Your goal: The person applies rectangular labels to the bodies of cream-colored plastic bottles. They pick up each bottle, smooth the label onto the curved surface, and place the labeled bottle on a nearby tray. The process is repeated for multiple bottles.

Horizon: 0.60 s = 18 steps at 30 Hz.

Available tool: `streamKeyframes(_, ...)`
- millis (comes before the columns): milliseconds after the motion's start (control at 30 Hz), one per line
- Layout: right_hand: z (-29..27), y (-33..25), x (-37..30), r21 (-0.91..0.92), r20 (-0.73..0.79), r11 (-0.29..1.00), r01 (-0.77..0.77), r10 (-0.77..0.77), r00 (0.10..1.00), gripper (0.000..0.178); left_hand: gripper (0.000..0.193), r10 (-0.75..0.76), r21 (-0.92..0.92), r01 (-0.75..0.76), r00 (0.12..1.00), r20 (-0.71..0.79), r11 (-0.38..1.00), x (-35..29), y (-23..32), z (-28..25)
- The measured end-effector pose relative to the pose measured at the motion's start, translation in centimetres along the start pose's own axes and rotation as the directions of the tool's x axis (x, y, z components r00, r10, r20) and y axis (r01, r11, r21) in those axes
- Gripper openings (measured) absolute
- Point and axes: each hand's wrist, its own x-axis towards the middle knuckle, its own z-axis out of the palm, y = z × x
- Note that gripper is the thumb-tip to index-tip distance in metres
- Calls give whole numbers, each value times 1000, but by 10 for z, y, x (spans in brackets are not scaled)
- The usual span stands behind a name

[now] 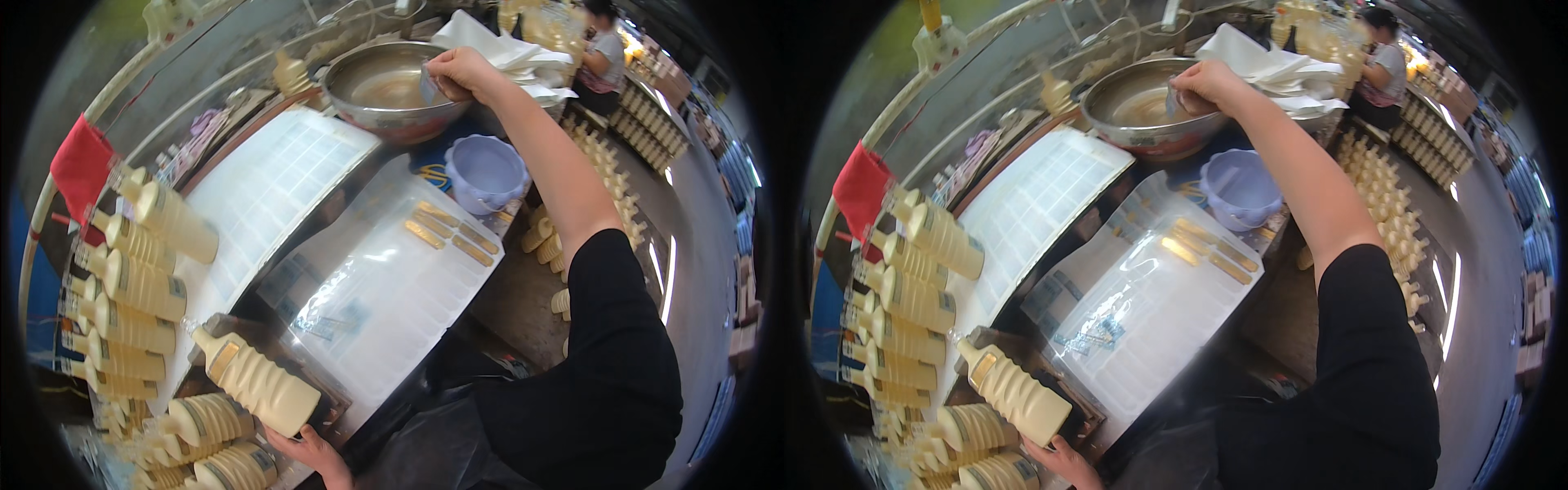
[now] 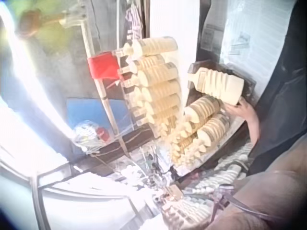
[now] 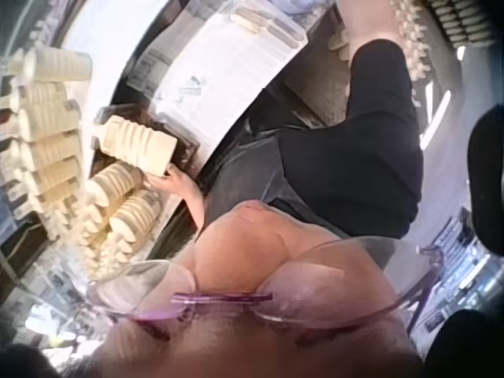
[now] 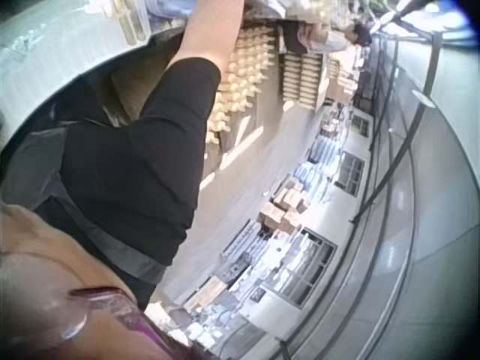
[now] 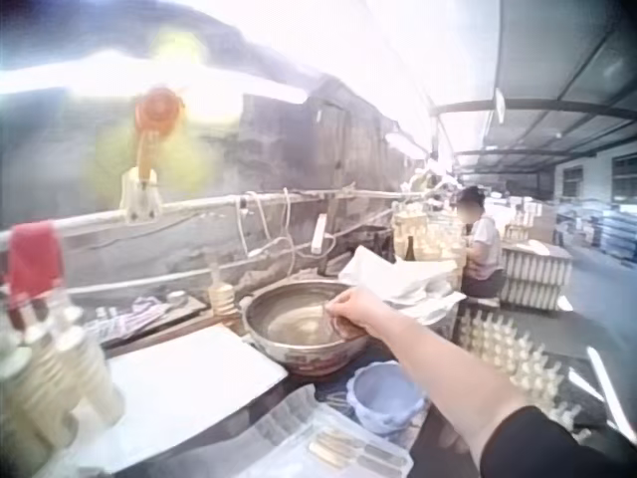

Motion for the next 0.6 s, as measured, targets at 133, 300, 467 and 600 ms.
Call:
streamKeyframes(133,17,-9,55,-651,31,750,113,-122,992,25,97,2,-2,-2,1000,5,1000,3,-5,12)
streamKeyframes(300,41,27,95,-921,143,389,12,309,940,12,81,-17,24,17,1000,26,1000,1,-4,-3)
streamKeyframes(467,29,57,115,-950,159,271,153,-1,987,20,76,-61,79,57,997,52,995,13,-6,-4)
streamKeyframes(600,13,-19,94,-956,107,210,205,-400,910,24,76,-7,76,4,999,37,997,20,-12,-5)
